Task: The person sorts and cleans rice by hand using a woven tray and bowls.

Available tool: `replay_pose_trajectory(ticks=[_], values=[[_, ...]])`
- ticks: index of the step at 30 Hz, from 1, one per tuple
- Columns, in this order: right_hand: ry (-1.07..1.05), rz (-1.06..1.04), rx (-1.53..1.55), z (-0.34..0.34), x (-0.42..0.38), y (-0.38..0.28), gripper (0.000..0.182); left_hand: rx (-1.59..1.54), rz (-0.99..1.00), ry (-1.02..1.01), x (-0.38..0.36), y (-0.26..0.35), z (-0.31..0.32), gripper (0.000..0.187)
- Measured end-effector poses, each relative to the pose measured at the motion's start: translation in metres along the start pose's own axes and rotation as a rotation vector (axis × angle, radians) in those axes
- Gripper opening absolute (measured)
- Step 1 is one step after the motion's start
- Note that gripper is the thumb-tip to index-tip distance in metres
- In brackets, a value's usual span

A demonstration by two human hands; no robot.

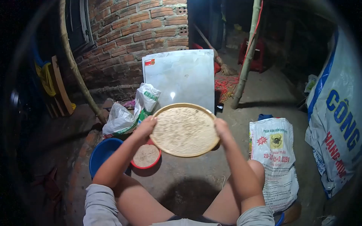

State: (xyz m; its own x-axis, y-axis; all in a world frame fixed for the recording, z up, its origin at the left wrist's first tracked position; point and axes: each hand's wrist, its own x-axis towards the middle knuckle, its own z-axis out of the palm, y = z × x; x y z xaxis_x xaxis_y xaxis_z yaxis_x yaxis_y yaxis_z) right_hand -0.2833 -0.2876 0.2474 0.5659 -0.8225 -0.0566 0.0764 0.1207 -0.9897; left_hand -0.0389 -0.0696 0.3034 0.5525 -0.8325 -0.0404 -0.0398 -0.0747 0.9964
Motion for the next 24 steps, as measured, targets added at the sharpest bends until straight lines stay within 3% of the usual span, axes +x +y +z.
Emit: replay_pose_trajectory(ticks=[2,6,8,11,12,16,18,20,21,22,24], values=[[-0.082,0.183,0.083,-0.001,-0.015,-0.044,0.028,-0.151,-0.092,0.088,-0.027,0.009,0.027,0.028],[-0.049,-0.076,-0.331,0.028,-0.015,-0.017,0.027,-0.112,-0.111,0.024,-0.019,-0.016,-0.017,0.026],[-0.030,0.003,-0.219,0.038,-0.013,-0.013,0.026,-0.245,-0.226,0.039,-0.012,-0.004,-0.019,0.028],[-0.026,0.065,-0.143,0.005,0.026,-0.002,0.022,0.157,0.098,0.263,0.013,-0.054,0.015,0.027],[-0.067,0.177,0.015,0.004,0.018,-0.015,0.021,-0.066,0.037,0.278,-0.002,-0.028,0.041,0.025],[0.117,-0.184,-0.396,0.023,0.015,0.013,0.028,-0.168,-0.172,0.004,0.032,-0.043,-0.009,0.024],[0.089,-0.154,-0.317,0.029,0.009,0.003,0.031,-0.316,-0.187,0.013,0.037,-0.050,-0.009,0.023],[0.033,-0.114,-0.378,0.000,0.036,0.002,0.030,-0.144,0.060,0.202,0.036,-0.076,0.023,0.022],[-0.030,0.104,-0.152,-0.003,0.036,-0.011,0.029,-0.095,0.080,0.342,0.020,-0.057,0.050,0.022],[-0.066,0.207,-0.075,-0.002,0.028,-0.026,0.029,-0.300,-0.024,0.319,0.011,-0.044,0.060,0.023],[-0.011,-0.004,-0.289,-0.004,0.046,0.012,0.029,-0.079,-0.018,0.192,0.029,-0.061,0.018,0.025]])
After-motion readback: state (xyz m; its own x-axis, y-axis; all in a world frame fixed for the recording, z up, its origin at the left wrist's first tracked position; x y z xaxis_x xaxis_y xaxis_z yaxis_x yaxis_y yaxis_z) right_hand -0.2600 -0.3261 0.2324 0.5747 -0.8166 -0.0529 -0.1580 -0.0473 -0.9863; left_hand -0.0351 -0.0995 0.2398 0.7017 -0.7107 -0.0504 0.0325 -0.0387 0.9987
